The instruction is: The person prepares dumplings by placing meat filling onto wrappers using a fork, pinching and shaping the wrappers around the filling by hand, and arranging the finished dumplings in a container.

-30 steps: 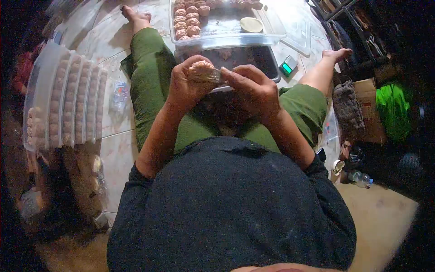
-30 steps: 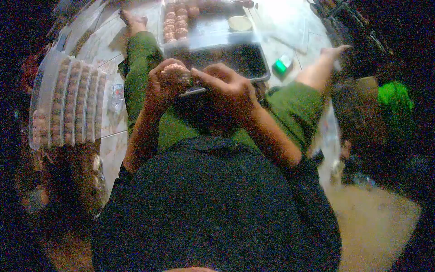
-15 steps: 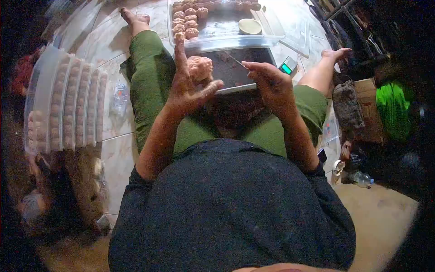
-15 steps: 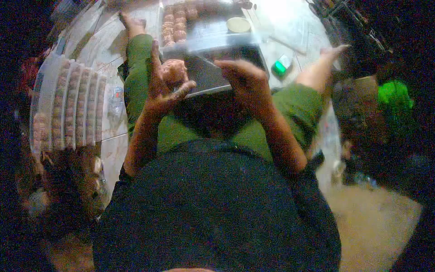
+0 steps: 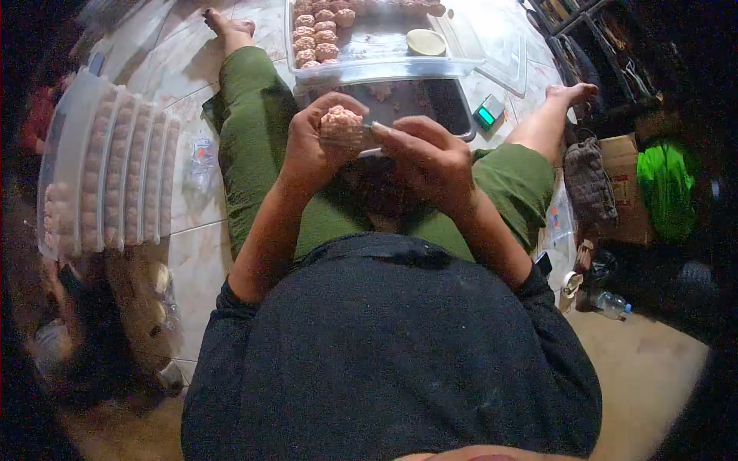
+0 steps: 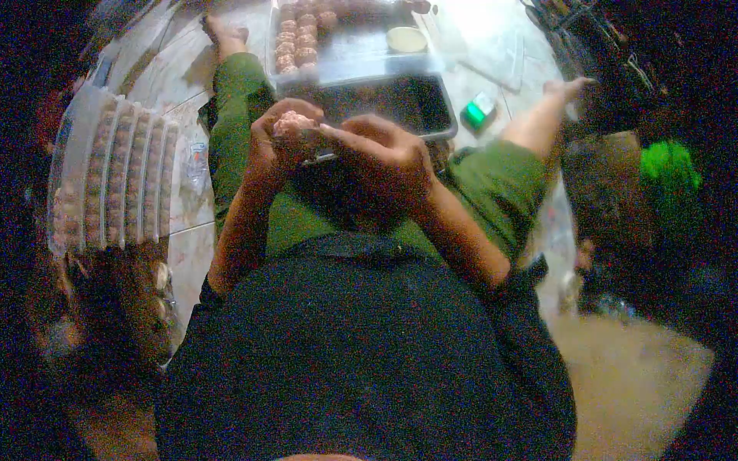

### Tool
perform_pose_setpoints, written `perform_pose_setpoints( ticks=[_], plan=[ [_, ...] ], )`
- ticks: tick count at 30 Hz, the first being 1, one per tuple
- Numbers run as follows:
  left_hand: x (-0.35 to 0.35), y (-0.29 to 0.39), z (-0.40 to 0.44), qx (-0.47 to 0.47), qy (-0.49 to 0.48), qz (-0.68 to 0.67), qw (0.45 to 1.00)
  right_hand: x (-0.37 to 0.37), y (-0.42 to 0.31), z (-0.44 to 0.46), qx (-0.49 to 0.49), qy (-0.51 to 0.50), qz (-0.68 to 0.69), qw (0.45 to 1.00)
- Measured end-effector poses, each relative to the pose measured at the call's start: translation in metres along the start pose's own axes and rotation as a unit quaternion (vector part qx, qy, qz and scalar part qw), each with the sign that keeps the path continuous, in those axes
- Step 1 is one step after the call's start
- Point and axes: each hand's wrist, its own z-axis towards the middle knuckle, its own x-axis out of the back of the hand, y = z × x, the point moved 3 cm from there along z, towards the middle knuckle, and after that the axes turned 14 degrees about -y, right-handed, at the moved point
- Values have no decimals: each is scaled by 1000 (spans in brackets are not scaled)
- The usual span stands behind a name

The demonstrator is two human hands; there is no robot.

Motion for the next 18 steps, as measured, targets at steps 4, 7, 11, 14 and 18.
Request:
perform_pose_setpoints(
  ticks=[4,7,11,14,18],
  plan=[
    [2,0,-3,-7,6,8,1000,3,9,2,-47,-11,22,999],
    [3,3,-4,15,41,170,984,16,7,4,-69,-16,63,996],
    [2,1,-2,-33,56,276,959,10,11,0,-79,-29,63,995],
    [7,-3,-4,12,45,104,994,7,11,0,-97,-32,84,991],
    [5,-4,1,-93,78,146,982,13,31,-9,-158,23,175,971]
  ],
)
